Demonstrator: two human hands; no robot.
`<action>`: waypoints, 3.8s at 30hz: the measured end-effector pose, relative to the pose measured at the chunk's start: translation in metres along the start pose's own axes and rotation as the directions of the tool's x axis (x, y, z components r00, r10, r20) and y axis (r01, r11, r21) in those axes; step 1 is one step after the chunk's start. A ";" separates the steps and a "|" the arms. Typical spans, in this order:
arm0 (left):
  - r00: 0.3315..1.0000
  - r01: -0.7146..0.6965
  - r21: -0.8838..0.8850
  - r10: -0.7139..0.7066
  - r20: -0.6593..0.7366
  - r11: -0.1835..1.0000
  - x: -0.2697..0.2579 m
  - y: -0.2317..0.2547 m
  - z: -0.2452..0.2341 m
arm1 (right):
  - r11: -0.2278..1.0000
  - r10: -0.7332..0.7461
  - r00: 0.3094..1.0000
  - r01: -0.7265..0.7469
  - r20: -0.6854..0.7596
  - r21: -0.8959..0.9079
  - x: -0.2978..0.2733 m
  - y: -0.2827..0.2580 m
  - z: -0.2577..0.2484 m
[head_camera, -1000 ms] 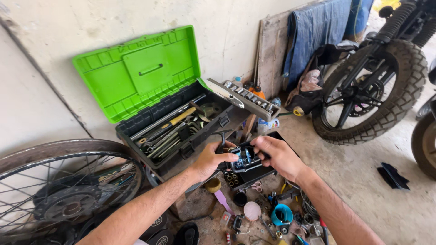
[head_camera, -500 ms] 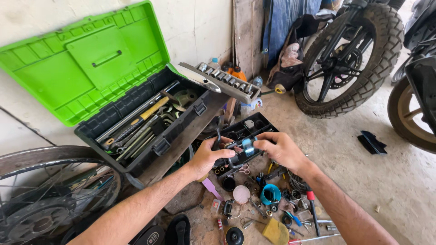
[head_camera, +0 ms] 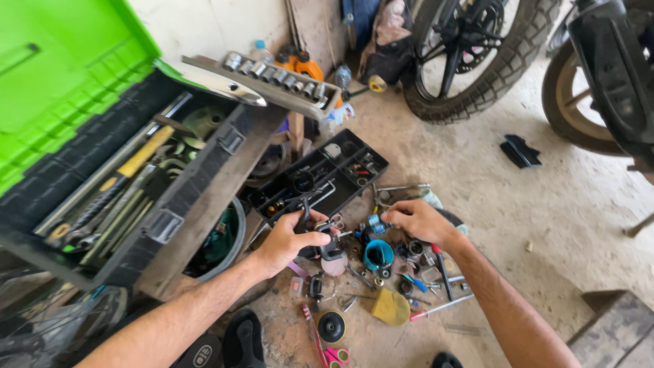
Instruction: The person repairs a fishing reel by using a screwdriver and a metal rod to manipulate internal components while seated on a floor.
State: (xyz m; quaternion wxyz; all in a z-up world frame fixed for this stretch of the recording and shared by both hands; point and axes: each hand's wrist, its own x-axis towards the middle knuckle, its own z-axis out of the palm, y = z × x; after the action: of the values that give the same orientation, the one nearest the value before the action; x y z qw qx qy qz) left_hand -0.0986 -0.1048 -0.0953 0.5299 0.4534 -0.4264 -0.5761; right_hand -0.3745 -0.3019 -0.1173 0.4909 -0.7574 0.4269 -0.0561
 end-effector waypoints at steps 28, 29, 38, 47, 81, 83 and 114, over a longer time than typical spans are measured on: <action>0.959 0.262 -0.010 -0.261 -0.110 0.965 0.055 -0.132 0.042 | 0.895 0.114 0.992 -0.125 -0.051 -0.427 0.019 0.274 0.096; 0.966 0.228 0.003 -0.226 -0.124 0.974 0.056 -0.136 0.041 | 0.922 0.160 0.982 -0.185 -0.099 -0.341 0.020 0.273 0.093; 0.913 0.299 -0.040 -0.298 -0.277 0.953 0.052 -0.164 0.048 | 0.985 0.164 0.962 -0.148 -0.218 0.086 0.021 0.209 0.069; 0.915 0.269 -0.120 -0.292 -0.279 0.956 0.041 -0.175 0.059 | 0.992 0.106 0.968 -0.119 -0.228 -0.043 0.034 0.192 0.083; 0.958 0.208 -0.038 -0.212 -0.194 0.977 0.050 -0.176 0.064 | 0.887 -0.020 0.989 -0.048 0.143 0.459 -0.008 0.099 0.064; 0.959 0.196 -0.085 -0.209 -0.192 0.977 0.053 -0.180 0.064 | 0.889 -0.028 0.992 -0.031 0.122 0.457 -0.006 0.104 0.063; 0.965 0.124 -0.114 -0.147 -0.218 0.986 0.051 -0.181 0.052 | 0.990 -0.140 0.988 0.138 0.067 0.022 -0.011 0.048 0.071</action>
State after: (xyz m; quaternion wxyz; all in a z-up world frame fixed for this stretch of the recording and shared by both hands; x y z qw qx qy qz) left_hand -0.1913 -0.1419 -0.2628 0.5562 0.5169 -0.3022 -0.5763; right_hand -0.3741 -0.2524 -0.1884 0.5068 -0.7824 0.3554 -0.0679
